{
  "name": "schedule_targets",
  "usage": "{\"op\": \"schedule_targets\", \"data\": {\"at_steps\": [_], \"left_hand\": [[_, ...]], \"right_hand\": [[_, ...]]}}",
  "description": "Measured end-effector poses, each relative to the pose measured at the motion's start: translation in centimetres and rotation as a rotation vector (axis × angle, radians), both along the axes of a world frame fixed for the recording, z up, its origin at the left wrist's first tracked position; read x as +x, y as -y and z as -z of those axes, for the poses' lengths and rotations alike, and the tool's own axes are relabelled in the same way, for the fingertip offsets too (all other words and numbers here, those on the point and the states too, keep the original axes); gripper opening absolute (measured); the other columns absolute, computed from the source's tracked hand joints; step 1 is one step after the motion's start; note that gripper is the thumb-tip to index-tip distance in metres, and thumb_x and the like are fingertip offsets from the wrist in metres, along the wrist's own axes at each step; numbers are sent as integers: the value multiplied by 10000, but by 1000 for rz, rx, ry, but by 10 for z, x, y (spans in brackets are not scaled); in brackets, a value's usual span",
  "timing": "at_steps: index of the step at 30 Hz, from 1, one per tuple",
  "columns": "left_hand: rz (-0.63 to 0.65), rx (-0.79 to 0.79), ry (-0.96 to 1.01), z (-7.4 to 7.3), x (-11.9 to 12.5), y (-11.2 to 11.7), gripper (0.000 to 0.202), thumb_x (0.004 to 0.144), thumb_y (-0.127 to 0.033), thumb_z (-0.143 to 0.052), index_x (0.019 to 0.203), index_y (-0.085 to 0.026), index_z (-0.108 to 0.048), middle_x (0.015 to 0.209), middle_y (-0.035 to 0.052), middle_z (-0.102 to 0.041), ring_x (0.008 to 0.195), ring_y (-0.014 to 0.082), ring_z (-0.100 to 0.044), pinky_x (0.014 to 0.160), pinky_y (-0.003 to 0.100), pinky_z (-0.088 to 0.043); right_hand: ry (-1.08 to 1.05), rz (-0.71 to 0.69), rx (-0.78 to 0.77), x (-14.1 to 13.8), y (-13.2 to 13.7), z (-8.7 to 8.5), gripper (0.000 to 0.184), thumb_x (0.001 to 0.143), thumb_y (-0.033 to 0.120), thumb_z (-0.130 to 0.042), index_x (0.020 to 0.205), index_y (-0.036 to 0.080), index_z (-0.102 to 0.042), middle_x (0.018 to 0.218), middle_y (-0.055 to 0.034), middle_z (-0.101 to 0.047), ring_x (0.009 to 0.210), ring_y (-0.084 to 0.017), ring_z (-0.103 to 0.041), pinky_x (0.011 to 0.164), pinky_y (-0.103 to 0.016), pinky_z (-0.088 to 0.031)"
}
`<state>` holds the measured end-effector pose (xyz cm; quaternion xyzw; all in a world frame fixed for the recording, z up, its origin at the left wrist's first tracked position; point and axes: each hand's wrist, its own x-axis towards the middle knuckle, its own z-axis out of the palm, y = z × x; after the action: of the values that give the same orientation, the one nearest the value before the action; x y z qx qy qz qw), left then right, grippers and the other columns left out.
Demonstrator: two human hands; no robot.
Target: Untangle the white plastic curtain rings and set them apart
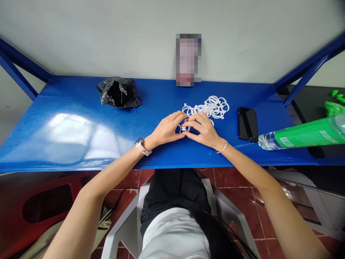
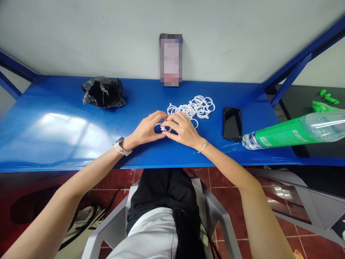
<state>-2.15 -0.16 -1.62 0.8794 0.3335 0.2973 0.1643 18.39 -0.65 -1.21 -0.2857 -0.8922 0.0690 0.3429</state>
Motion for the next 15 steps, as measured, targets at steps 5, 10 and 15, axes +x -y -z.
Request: {"op": "schedule_targets", "data": {"at_steps": [5,10,15], "left_hand": [[-45,21,19,-4,-2,0,354,911,-371,-598,1200,-179,-531,1178,117,-622,1043,233,-642,869,346,-539],[-79,54,52,-6,-3,0,372,900,-440,-626,1149,-178,-540,1066,89,-646,910,201,-646,790,316,-528],[-51,92,78,-5,-1,1,306,887,-450,-630,1023,-183,-567,845,29,-634,721,153,-604,673,278,-486]], "right_hand": [[-123,52,0,2,-1,-2,75,929,305,-625,968,259,-671,912,-40,-716,871,-234,-673,813,-424,-528],[-216,106,-4,2,2,-5,134,949,345,-601,1004,254,-683,930,-54,-757,864,-232,-714,797,-420,-576],[-254,117,-67,0,4,-7,151,961,360,-590,977,257,-700,907,-42,-764,846,-213,-719,791,-402,-587]]}}
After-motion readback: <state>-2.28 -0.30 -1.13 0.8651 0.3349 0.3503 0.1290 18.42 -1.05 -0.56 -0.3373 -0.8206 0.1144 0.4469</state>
